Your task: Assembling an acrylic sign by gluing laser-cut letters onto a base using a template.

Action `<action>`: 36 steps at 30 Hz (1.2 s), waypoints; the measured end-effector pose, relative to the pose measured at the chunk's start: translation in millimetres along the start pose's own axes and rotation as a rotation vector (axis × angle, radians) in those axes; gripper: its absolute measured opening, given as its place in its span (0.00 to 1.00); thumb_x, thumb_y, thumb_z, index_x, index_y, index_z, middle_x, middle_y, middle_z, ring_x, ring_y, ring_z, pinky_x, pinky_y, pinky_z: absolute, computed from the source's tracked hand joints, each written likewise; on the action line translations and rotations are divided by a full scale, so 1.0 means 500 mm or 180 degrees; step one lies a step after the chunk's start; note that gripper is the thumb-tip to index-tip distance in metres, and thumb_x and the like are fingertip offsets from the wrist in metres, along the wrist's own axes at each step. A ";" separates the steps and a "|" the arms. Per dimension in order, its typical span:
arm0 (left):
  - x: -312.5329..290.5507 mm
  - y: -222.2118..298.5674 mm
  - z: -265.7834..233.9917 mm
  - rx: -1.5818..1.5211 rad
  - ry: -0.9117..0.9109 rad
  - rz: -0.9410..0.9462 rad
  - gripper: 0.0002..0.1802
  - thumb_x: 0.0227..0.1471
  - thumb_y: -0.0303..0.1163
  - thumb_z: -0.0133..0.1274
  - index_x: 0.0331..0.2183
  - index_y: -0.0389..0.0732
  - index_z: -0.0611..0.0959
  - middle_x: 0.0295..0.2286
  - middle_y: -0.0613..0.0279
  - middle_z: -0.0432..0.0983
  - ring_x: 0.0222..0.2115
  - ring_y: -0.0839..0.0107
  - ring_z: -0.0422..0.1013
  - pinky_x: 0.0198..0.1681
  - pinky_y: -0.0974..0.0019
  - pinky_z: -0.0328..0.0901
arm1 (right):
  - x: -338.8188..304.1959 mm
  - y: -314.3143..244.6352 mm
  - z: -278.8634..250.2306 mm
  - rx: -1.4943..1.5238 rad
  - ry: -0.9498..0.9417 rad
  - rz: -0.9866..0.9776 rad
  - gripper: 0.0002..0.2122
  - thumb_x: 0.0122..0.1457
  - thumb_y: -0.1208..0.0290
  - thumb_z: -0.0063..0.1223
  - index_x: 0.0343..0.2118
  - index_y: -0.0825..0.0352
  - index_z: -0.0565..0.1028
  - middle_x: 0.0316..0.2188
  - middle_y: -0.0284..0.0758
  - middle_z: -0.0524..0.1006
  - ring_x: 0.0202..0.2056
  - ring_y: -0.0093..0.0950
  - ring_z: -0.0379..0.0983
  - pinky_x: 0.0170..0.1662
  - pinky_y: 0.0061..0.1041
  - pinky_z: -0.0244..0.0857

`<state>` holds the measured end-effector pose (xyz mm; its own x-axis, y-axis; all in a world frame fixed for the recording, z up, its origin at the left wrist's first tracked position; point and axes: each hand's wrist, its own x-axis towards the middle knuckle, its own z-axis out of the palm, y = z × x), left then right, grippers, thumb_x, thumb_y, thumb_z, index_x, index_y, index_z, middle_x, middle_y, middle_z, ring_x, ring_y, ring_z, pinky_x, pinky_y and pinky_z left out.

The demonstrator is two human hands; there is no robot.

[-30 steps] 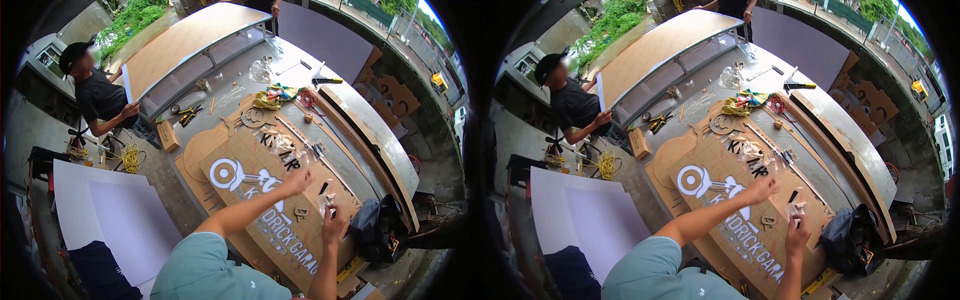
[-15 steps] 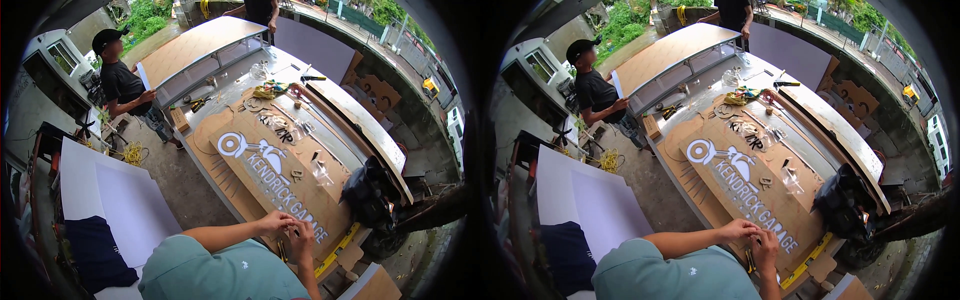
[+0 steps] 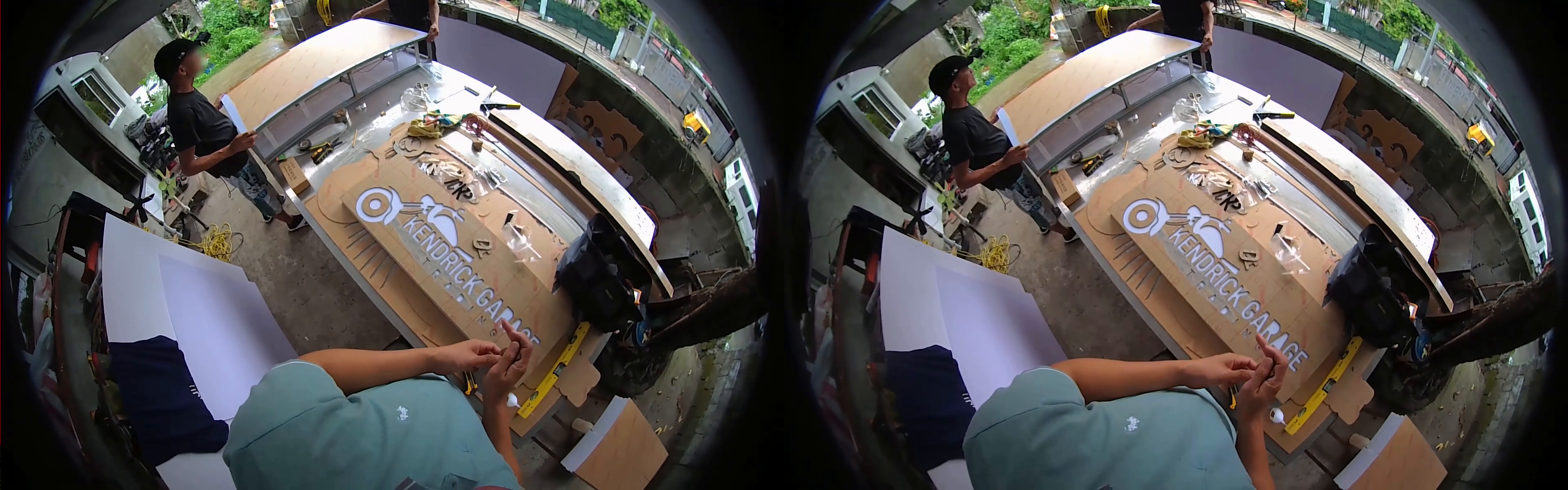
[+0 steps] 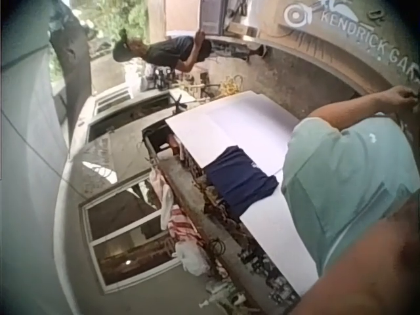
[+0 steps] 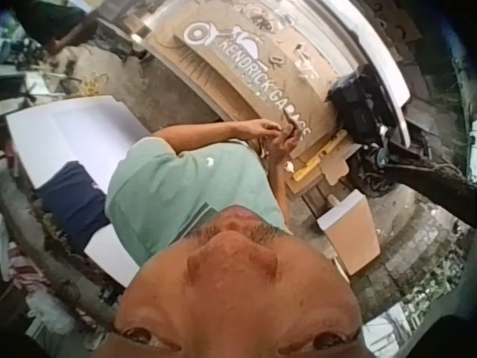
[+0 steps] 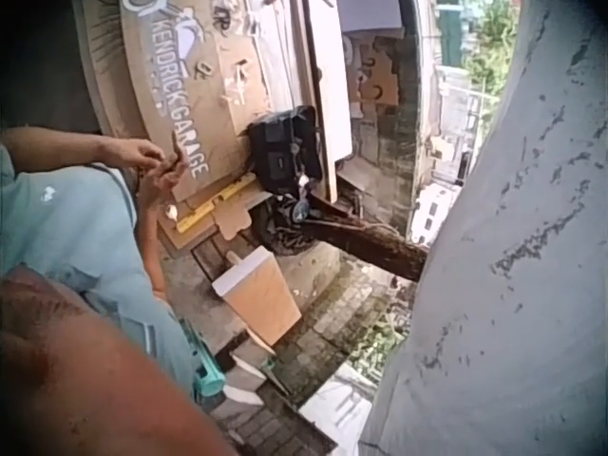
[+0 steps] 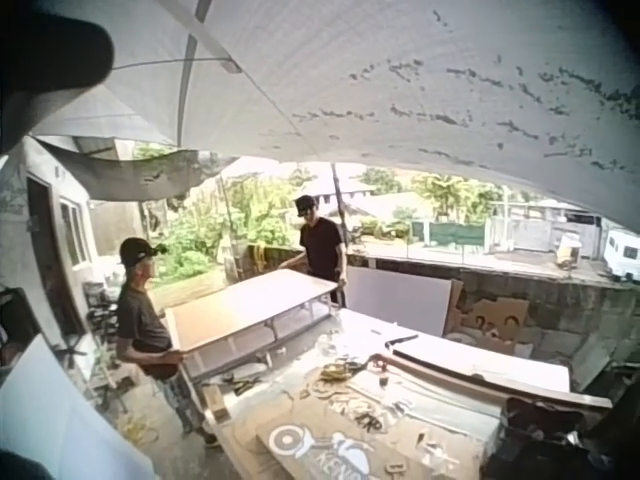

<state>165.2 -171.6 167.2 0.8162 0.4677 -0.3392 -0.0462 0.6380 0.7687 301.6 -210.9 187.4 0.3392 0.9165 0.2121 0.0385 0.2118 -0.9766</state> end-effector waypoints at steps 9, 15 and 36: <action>-0.001 -0.056 -0.008 -0.0048 0.0502 0.1003 0.13 0.69 0.36 0.53 0.48 0.39 0.82 0.39 0.74 0.80 0.40 0.84 0.72 0.44 0.74 0.68 | -0.032 -0.037 -0.042 -0.0068 0.0093 0.0354 0.11 0.68 0.78 0.54 0.51 0.67 0.76 0.38 0.31 0.77 0.40 0.20 0.74 0.46 0.20 0.69; -0.032 0.017 -0.008 0.1775 0.1770 0.1284 0.12 0.67 0.35 0.56 0.35 0.38 0.87 0.27 0.70 0.81 0.31 0.85 0.72 0.33 0.73 0.68 | -0.041 -0.024 -0.060 -0.0063 -0.0247 0.1214 0.08 0.65 0.77 0.61 0.45 0.70 0.79 0.33 0.30 0.80 0.31 0.17 0.75 0.36 0.17 0.72; -0.030 0.040 0.000 0.1392 0.1414 0.1153 0.15 0.66 0.35 0.57 0.33 0.33 0.84 0.25 0.66 0.81 0.27 0.81 0.74 0.31 0.73 0.68 | -0.028 -0.016 -0.090 0.0305 -0.0262 0.1222 0.09 0.70 0.69 0.56 0.45 0.70 0.81 0.32 0.27 0.80 0.32 0.14 0.70 0.37 0.16 0.67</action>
<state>152.3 -165.9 187.5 0.4778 0.8674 -0.1390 0.0411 0.1360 0.9899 338.7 -240.8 190.7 0.2353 0.9584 -0.1613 -0.1654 -0.1240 -0.9784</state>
